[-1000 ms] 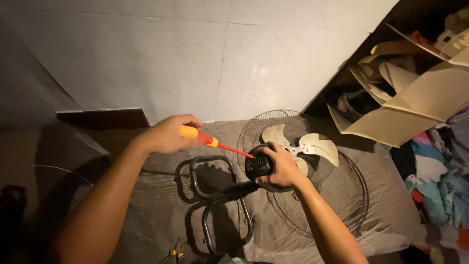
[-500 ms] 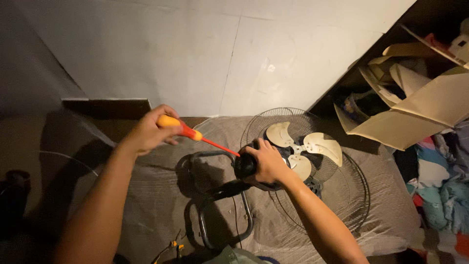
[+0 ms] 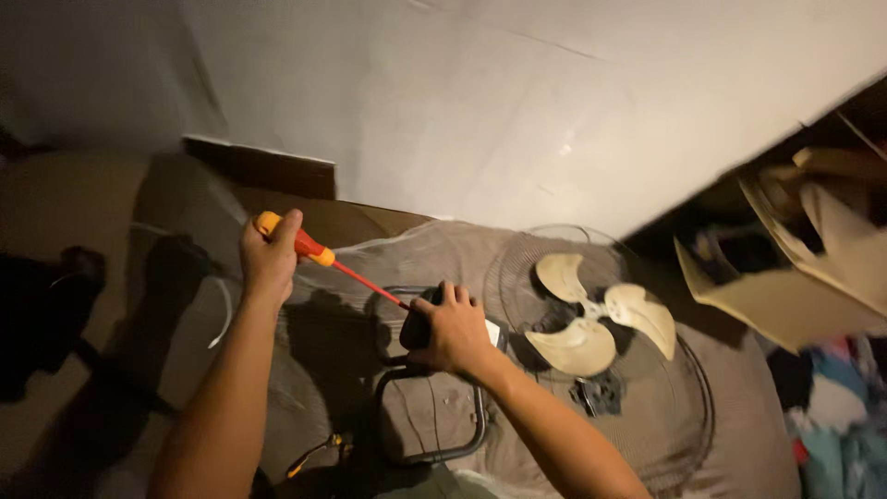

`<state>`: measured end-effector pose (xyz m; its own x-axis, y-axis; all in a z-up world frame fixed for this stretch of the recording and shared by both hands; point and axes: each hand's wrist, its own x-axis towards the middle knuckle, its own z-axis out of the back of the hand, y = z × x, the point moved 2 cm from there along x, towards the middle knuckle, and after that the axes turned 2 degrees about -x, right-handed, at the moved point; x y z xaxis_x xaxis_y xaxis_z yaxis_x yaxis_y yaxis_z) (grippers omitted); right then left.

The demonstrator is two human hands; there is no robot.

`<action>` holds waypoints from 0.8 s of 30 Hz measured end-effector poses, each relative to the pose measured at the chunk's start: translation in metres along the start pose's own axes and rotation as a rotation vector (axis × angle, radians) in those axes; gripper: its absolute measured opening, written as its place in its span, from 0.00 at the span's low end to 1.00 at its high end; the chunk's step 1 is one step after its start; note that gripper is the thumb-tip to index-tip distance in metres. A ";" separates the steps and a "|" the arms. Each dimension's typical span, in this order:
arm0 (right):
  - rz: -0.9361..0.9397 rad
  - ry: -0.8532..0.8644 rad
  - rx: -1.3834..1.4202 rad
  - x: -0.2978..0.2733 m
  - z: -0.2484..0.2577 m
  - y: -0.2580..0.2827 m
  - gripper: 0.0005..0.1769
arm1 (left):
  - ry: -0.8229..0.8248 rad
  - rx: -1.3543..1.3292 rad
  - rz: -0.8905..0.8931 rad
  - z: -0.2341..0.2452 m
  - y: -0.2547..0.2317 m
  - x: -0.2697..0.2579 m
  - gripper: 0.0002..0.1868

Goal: The person disassembles a standing fan motor using a screwdriver. They remove screws, separate the motor housing, and detach internal components, placing parts on the bed surface.

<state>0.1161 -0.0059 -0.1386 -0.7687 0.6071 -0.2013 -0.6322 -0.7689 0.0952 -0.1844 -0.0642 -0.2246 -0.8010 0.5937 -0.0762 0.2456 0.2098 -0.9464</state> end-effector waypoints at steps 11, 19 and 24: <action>0.070 0.179 -0.198 0.046 -0.028 0.074 0.48 | -0.442 -0.203 0.140 0.174 0.068 -0.026 0.31; 0.152 0.253 -0.308 0.073 -0.047 0.098 0.33 | -0.612 0.104 0.543 0.217 0.230 -0.132 0.34; 0.167 0.159 -0.224 0.072 -0.041 0.098 0.36 | -0.145 -0.033 0.225 0.143 0.226 -0.128 0.40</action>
<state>0.0031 -0.0455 -0.1837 -0.8244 0.4433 -0.3520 -0.4479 -0.8911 -0.0732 -0.1046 -0.2045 -0.4733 -0.7936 0.5113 -0.3300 0.4419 0.1115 -0.8901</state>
